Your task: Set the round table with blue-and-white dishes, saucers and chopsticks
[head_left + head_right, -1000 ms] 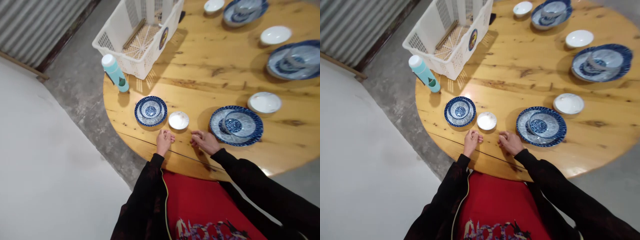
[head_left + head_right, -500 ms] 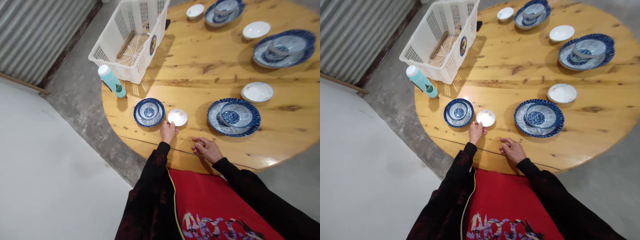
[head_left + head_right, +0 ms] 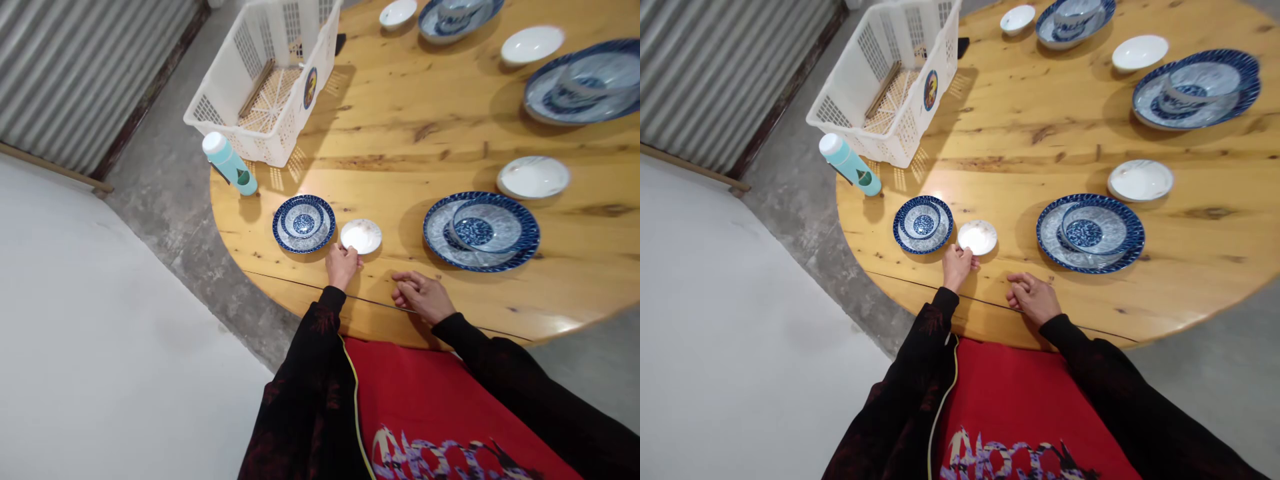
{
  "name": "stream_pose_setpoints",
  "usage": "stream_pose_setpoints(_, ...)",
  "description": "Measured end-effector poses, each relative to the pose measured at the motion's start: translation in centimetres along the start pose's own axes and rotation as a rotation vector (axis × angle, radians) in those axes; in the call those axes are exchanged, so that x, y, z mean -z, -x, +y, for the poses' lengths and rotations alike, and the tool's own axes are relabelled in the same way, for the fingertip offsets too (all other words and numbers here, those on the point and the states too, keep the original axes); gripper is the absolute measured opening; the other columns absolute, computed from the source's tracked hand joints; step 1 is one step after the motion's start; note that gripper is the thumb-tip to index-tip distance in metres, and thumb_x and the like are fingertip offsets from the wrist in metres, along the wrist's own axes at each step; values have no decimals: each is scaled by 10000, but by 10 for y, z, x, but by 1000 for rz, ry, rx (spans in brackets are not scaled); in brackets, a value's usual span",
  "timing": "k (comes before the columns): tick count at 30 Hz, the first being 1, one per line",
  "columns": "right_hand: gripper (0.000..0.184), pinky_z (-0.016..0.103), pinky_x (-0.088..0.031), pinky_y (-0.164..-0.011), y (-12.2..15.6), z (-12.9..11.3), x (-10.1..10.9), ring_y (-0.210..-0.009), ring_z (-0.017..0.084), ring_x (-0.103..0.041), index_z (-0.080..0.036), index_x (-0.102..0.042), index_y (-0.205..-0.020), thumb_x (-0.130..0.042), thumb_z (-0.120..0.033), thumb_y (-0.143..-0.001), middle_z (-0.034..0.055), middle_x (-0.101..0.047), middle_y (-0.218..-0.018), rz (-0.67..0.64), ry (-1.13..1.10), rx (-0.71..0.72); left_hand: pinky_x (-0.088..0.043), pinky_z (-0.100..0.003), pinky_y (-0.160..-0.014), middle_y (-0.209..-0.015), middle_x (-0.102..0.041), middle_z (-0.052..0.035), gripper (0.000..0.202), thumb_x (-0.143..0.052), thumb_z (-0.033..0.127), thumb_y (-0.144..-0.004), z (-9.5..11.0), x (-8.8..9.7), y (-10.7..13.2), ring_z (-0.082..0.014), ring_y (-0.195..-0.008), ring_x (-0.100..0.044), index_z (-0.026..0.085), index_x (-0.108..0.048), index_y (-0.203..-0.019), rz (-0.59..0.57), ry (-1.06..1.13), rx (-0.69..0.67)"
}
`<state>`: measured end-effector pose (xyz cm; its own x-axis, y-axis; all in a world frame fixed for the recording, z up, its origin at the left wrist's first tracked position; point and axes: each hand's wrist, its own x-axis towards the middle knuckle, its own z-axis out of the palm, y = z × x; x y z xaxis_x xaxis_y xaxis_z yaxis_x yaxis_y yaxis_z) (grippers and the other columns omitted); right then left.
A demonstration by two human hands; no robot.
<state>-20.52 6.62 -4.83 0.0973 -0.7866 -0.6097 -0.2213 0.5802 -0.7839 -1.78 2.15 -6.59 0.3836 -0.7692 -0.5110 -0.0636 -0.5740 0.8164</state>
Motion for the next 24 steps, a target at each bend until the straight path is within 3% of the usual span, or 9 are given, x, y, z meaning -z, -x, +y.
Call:
stream_pose_setpoints(11,304,240,-542,-467,-2,4,-1,-471,137,-613,-168,-617,-965,-642,-356,-728,17,-661,-599,8,-41,18,-538,-206,-562,-597,-674,32,133,-599,215,-939,1,0,-2,-125,-512,-678,208,-489,-864,22,33,6)
stream_pose_setpoints(18,344,242,-538,-461,-2,4,0,-464,136,-609,-168,-618,-959,-679,-399,-711,14,-659,-591,13,-50,22,-547,-213,-613,-594,-679,31,167,-642,254,-940,-1,0,-2,-121,-516,-681,201,-497,-877,23,44,-8)
stream_pose_setpoints(24,385,251,-531,-466,-1,5,-2,-479,146,-616,-172,-618,-963,-655,-444,-692,24,-667,-601,33,-27,33,-514,-186,-552,-623,-681,38,161,-608,266,-948,-1,7,14,-100,-511,-653,212,-463,-904,36,89,-22)
